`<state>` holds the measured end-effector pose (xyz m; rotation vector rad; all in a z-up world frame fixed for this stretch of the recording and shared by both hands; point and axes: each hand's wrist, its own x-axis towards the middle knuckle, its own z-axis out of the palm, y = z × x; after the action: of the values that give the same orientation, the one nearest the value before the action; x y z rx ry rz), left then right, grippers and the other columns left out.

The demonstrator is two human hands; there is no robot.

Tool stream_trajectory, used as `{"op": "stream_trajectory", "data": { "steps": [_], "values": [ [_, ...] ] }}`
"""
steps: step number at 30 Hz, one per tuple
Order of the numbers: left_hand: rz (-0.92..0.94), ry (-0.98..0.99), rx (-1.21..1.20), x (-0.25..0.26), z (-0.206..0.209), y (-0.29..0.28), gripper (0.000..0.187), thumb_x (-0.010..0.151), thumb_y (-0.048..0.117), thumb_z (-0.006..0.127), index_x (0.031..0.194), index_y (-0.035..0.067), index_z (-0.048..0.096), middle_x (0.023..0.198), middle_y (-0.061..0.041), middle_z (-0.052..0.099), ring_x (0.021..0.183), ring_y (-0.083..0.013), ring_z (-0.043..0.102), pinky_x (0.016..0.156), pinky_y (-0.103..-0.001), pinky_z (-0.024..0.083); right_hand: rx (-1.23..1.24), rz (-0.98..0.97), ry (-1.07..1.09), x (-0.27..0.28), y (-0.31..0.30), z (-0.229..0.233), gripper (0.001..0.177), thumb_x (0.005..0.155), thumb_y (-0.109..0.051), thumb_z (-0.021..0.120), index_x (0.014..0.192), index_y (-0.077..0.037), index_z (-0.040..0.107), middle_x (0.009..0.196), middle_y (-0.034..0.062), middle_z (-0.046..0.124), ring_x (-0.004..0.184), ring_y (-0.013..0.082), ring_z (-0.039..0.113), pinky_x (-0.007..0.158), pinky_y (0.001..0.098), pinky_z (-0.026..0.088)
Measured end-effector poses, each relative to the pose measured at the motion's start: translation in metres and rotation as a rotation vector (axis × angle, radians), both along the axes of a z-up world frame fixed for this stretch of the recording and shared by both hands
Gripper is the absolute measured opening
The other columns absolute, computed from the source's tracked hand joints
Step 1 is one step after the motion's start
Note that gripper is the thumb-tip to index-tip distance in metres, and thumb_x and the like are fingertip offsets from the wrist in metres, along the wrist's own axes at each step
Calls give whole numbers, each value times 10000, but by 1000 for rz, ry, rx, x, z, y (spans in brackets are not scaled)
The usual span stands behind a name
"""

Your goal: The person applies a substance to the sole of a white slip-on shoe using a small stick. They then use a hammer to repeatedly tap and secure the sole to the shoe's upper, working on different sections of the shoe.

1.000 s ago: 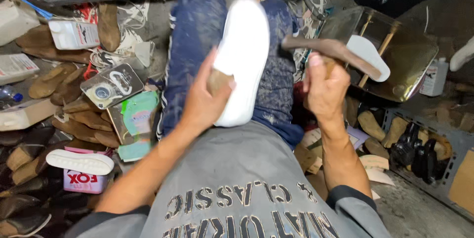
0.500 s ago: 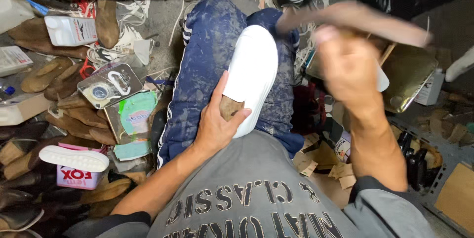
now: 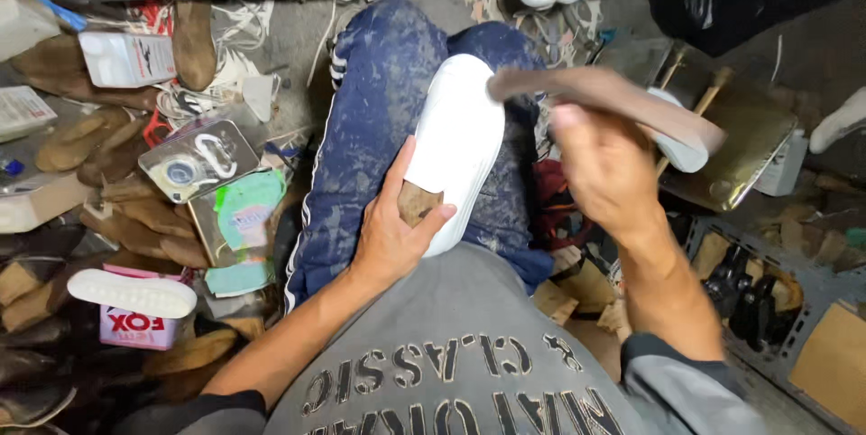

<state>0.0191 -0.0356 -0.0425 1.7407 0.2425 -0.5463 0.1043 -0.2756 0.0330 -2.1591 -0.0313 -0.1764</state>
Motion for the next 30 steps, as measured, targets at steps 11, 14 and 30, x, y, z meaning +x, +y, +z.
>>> {"op": "stream_trajectory", "data": {
  "steps": [11,14,30],
  "values": [
    [40,-58,48,-9,-3,-12,945,821,415,820,1611,243,331,1465,-279,561,1306,-484,547,1070,-551,465,259,-569,42,-55,2,-28,422,1095,-326,455,840,-18,587,481,148,444,316,238,503,288,321,366],
    [40,-26,71,-11,-4,-9,953,796,408,829,1603,249,347,1438,-268,584,1305,-447,559,1057,-522,479,-210,77,151,-69,24,-26,281,1050,-133,592,1105,133,667,982,396,670,1039,543,647,884,552,517],
    [144,-93,-311,-12,-22,-30,1010,857,372,799,1643,104,225,1611,-318,313,1516,-443,283,1246,-520,205,1,-81,-141,2,-6,-7,541,1134,-336,429,718,-34,599,531,67,559,501,212,587,628,281,533]
  ]
}}
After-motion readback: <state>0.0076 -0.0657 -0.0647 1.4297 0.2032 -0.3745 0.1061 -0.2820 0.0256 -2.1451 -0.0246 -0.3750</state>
